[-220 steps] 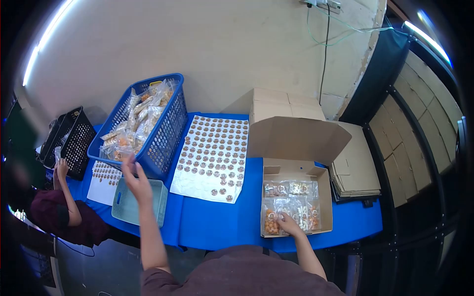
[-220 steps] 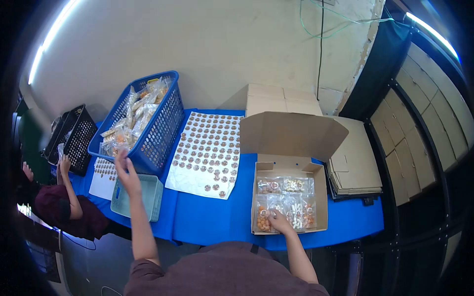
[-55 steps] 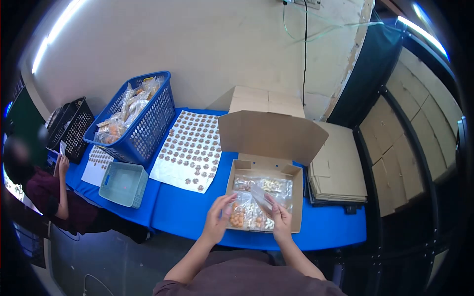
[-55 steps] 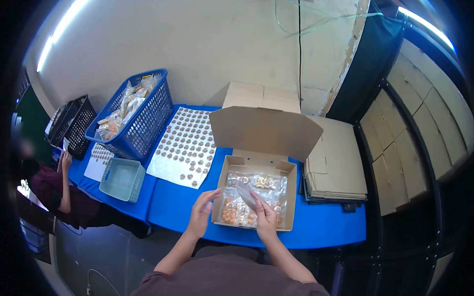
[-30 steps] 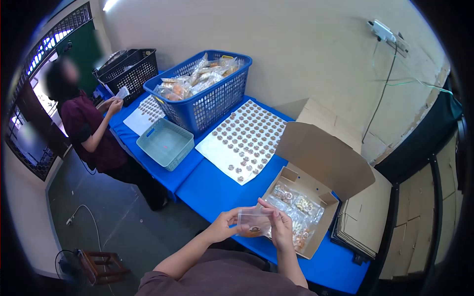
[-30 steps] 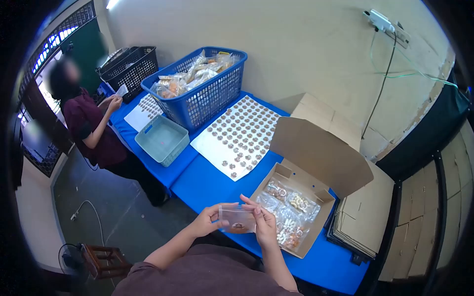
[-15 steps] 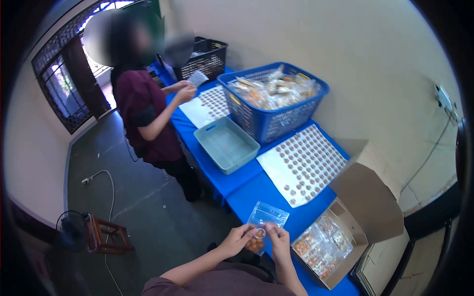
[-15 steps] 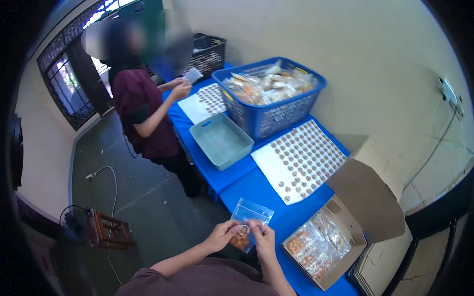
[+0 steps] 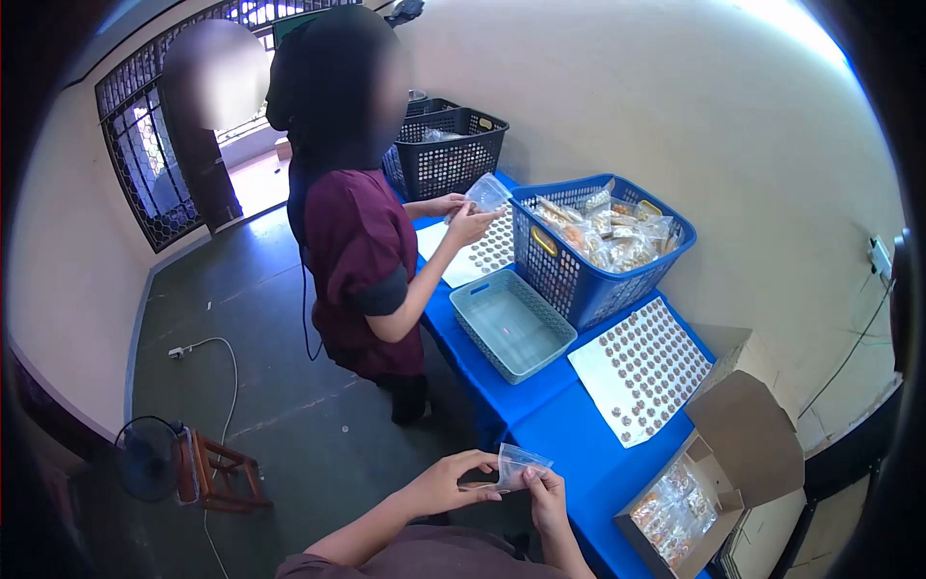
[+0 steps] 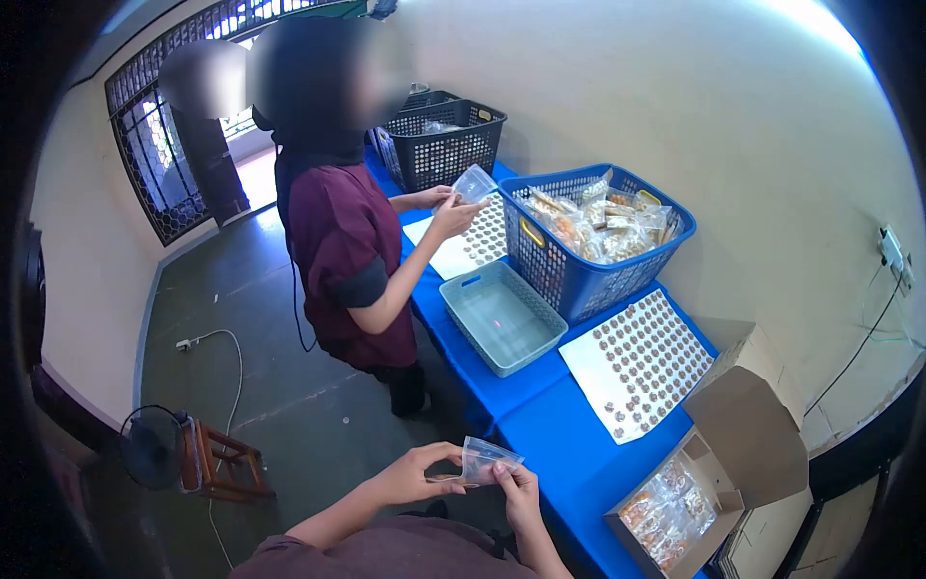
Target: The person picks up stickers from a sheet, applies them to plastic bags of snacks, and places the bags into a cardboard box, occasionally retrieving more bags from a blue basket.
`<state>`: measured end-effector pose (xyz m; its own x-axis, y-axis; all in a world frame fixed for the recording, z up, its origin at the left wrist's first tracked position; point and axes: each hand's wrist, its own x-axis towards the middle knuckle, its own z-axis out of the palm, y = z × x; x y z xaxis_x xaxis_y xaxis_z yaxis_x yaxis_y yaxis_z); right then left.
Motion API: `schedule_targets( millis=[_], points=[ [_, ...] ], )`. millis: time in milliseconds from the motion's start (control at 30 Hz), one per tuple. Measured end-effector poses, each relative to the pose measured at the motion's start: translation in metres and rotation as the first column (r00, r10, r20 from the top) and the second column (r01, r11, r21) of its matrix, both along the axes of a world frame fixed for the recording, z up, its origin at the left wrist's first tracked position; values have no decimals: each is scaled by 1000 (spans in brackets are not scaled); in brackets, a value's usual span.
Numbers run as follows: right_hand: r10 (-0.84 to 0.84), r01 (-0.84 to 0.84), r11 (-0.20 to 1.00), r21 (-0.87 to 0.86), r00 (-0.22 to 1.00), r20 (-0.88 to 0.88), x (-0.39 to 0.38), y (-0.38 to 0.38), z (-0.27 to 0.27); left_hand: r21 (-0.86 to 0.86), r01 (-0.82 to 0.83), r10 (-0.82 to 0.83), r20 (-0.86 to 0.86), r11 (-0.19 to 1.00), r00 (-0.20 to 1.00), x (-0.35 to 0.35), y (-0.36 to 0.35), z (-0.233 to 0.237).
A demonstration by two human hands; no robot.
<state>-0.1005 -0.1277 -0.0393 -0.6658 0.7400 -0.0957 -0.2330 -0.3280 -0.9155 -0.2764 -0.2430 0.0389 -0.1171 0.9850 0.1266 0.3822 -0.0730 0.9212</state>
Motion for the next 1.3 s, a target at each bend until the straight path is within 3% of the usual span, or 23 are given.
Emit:
schedule_targets(
  millis=[33,100,167,300,367,467,567,667,700,767,833,933,967,1033,1100,1133,1200,1233,1267,1300],
  points=[
    [3,-4,999,45,999,32,-6,-3,0,3,3,-3,-3,1000,1000,-7,-5,-1],
    [-5,-1,995,96,998,62,-17,-7,4,-3,23,-24,-203,1000,979,-20,-14,-6],
    [64,-87,982,167,988,137,-24,-12,10,-3,39,-39,-198,999,979,-32,-21,-20],
    [0,-47,966,256,983,182,-30,-21,22,21,-13,17,-196,1000,981,-46,-29,-22],
    [17,-144,864,482,966,258,-29,-23,31,23,-17,22,-232,1000,972,-49,-27,-20],
    [53,-219,781,584,956,288,-23,-28,24,-5,-47,47,-11,999,999,-42,-17,-18],
    [39,-169,840,516,967,253,-19,-34,39,-29,-107,110,201,994,973,-27,-10,-40],
    [-77,-108,825,555,951,299,-3,-27,40,-31,-66,70,166,997,984,-11,-3,-37],
    [-83,-102,836,540,948,306,4,-24,43,-112,-10,29,172,994,985,-10,-1,-42],
    [-112,-77,854,514,938,328,23,-16,50,74,42,-44,30,996,999,-6,15,-46],
    [-223,-103,717,690,903,367,46,-7,58,-12,196,-196,-11,981,981,2,28,-35],
    [-379,33,715,699,858,346,87,4,64,-47,338,-338,5,940,941,28,50,-30],
    [-437,87,704,705,836,333,103,10,66,-42,368,-357,162,929,920,32,60,-36],
    [-671,270,660,701,631,389,155,31,56,-15,240,-226,287,971,931,42,76,-35],
    [-816,519,578,630,401,418,218,55,40,-58,76,-63,198,995,978,42,90,-34],
    [-879,634,474,611,295,376,253,70,21,-35,5,-4,39,999,999,41,96,-38],
    [-949,738,265,621,85,303,315,91,-6,-74,-81,80,-27,994,996,46,108,-38],
    [-949,741,261,619,79,305,329,98,-10,-80,-101,98,-39,992,994,49,115,-39],
    [-960,771,150,619,-37,279,341,105,-13,-79,-96,93,-40,992,995,56,122,-37],
    [-955,786,38,617,-154,254,354,112,-17,34,-126,129,-105,991,986,64,129,-31]
  ],
)
